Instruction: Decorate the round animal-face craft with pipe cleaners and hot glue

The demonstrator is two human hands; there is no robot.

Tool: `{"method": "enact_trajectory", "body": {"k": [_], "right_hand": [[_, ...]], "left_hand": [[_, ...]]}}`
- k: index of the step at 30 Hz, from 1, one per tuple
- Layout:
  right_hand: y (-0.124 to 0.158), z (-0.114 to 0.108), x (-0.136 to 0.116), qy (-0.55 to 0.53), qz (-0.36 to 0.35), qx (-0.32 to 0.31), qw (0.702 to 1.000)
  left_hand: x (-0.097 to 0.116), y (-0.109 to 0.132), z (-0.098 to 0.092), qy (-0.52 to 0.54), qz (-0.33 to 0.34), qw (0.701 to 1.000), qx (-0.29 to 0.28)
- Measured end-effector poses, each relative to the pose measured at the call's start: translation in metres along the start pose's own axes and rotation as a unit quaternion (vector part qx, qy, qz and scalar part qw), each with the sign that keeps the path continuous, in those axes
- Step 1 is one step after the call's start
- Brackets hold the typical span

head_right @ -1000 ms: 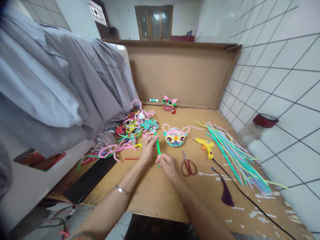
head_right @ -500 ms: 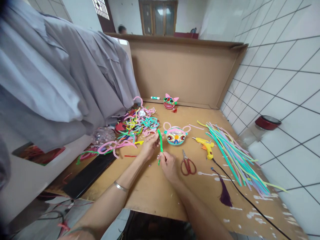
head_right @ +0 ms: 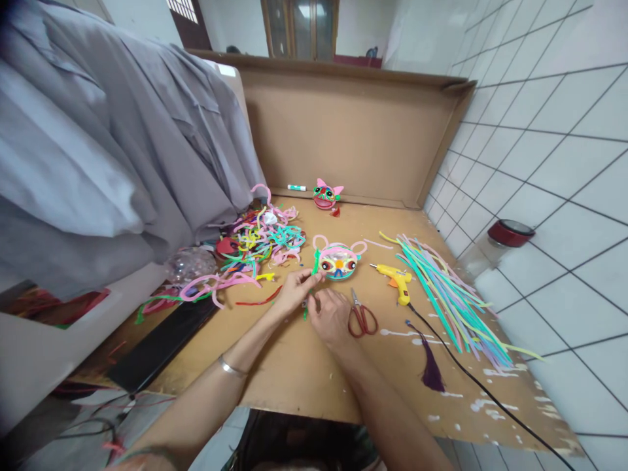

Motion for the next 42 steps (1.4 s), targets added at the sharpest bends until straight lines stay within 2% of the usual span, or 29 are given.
{"method": "enact_trajectory", "body": {"k": [3, 7, 10, 17, 21, 25, 30, 33, 36, 39, 42], "right_hand": [[-0.003, -0.007, -0.001, -0.021, 0.003, 0.029, 0.999], [-0.010, -0.020, 0.005, -0.086, 0.048, 0.092, 0.991], [-0.013, -0.026, 0.009, -0.084, 0.073, 0.119, 0.987], [-0.017, -0.028, 0.013, -0.038, 0.065, 0.124, 0.989], [-0.020, -0.027, 0.014, -0.037, 0.070, 0.106, 0.991], [-0.023, -0.033, 0.022, -0.102, 0.115, 0.133, 0.979], [-0.025, -0.042, 0.034, -0.196, 0.212, 0.193, 0.938], [-0.026, -0.037, 0.034, -0.260, 0.247, 0.149, 0.921], [-0.025, -0.026, 0.028, -0.342, 0.271, 0.042, 0.899], [-0.023, -0.017, 0.018, -0.427, 0.272, -0.054, 0.861], [-0.021, -0.013, 0.012, -0.471, 0.269, -0.087, 0.836]], "left_hand": [[-0.001, -0.002, -0.003, -0.007, 0.015, 1.000, -0.020], [0.001, 0.001, 0.000, 0.013, 0.009, 0.996, -0.085], [0.002, 0.005, 0.005, 0.010, 0.007, 0.993, -0.118], [0.001, 0.009, 0.010, -0.075, 0.071, 0.984, -0.146], [0.001, 0.009, 0.011, -0.077, 0.081, 0.981, -0.158], [-0.003, 0.009, 0.011, -0.024, 0.007, 0.984, -0.178], [-0.003, 0.008, 0.010, 0.119, -0.072, 0.974, -0.178], [-0.001, 0.006, 0.008, 0.180, -0.097, 0.965, -0.166], [0.000, 0.006, 0.008, 0.205, -0.115, 0.956, -0.177], [0.000, 0.006, 0.010, 0.208, -0.120, 0.952, -0.191], [-0.002, 0.008, 0.012, 0.196, -0.118, 0.952, -0.204]]}}
Point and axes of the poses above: each hand's wrist, its own y-axis away from the middle knuckle, its own z-axis out of the palm, x = y × z, the point moved 3 cm from there along -y, towards the middle knuckle, and after that the axes turned 13 degrees about z, right-handed, at the moved point
